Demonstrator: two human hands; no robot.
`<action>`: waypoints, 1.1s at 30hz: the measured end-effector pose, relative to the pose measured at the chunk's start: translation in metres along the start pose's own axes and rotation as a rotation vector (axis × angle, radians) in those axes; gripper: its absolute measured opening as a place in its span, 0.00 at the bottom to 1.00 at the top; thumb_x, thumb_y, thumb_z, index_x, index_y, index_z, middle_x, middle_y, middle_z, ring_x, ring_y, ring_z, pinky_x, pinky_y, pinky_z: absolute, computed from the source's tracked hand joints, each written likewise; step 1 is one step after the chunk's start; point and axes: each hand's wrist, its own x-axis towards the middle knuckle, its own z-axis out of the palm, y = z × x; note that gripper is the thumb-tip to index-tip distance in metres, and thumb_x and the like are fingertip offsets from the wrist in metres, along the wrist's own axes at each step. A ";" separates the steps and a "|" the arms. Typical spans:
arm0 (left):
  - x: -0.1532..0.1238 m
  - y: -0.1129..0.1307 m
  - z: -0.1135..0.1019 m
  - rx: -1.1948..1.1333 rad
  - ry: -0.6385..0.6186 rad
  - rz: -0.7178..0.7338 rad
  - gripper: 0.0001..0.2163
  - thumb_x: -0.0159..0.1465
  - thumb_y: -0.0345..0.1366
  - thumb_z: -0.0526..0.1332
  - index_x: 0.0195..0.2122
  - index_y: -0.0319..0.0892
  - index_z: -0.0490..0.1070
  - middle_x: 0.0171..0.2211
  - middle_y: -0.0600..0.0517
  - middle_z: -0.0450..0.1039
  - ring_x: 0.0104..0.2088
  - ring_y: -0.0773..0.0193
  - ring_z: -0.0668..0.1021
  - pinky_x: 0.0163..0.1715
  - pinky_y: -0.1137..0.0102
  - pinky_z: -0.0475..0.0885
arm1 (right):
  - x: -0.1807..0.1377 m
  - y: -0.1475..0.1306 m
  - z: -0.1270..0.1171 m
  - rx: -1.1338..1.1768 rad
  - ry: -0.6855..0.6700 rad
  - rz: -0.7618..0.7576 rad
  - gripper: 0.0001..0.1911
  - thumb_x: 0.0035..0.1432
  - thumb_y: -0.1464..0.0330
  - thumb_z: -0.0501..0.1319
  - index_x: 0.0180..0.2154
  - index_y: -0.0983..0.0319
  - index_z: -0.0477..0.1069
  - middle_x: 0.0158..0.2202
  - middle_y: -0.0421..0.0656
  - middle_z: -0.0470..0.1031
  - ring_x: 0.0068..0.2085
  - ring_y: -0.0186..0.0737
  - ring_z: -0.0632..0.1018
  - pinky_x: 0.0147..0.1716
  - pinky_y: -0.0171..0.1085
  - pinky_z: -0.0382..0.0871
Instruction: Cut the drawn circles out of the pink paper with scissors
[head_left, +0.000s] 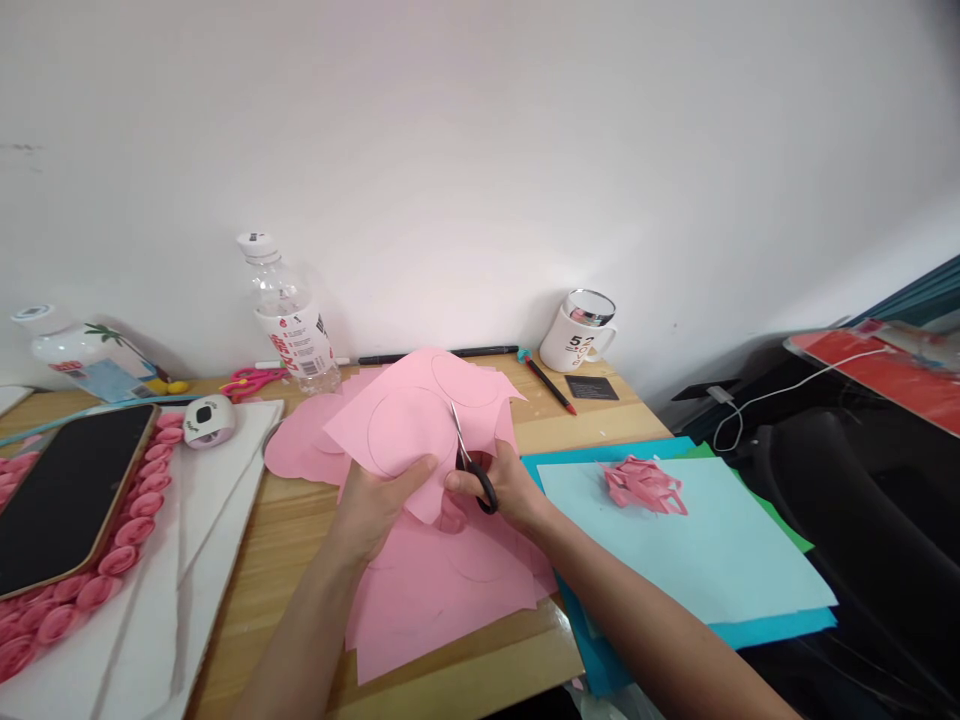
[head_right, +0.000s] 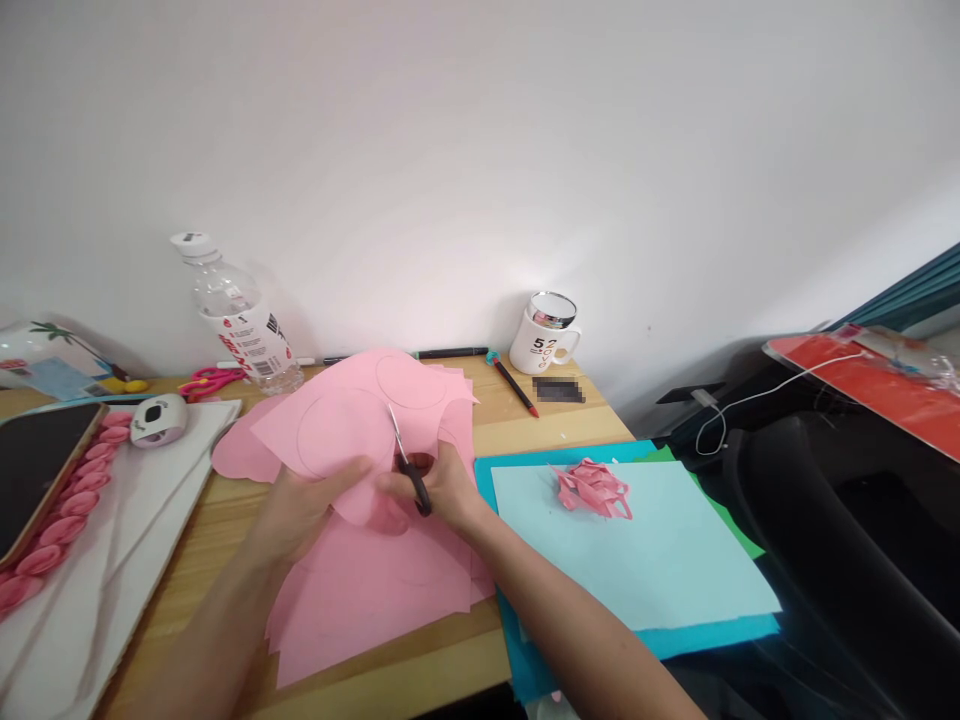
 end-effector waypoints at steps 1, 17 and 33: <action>0.000 0.000 0.000 0.001 -0.001 -0.001 0.24 0.50 0.37 0.68 0.49 0.39 0.69 0.42 0.43 0.76 0.48 0.48 0.75 0.48 0.52 0.69 | 0.000 0.000 0.000 0.005 0.002 0.001 0.28 0.36 0.57 0.71 0.39 0.65 0.72 0.29 0.43 0.75 0.29 0.39 0.73 0.25 0.33 0.65; 0.000 0.005 0.000 -0.059 -0.022 -0.047 0.25 0.48 0.37 0.69 0.47 0.38 0.70 0.42 0.42 0.76 0.49 0.46 0.74 0.45 0.56 0.72 | 0.000 -0.005 0.000 -0.018 0.045 0.069 0.23 0.33 0.61 0.72 0.31 0.66 0.71 0.21 0.38 0.68 0.23 0.32 0.66 0.21 0.32 0.62; 0.000 0.007 -0.002 -0.092 0.006 -0.078 0.25 0.47 0.37 0.70 0.47 0.38 0.70 0.37 0.44 0.78 0.40 0.51 0.78 0.41 0.57 0.74 | 0.000 -0.004 0.001 -0.039 0.080 0.071 0.25 0.35 0.62 0.71 0.37 0.66 0.70 0.24 0.42 0.72 0.22 0.32 0.67 0.20 0.33 0.65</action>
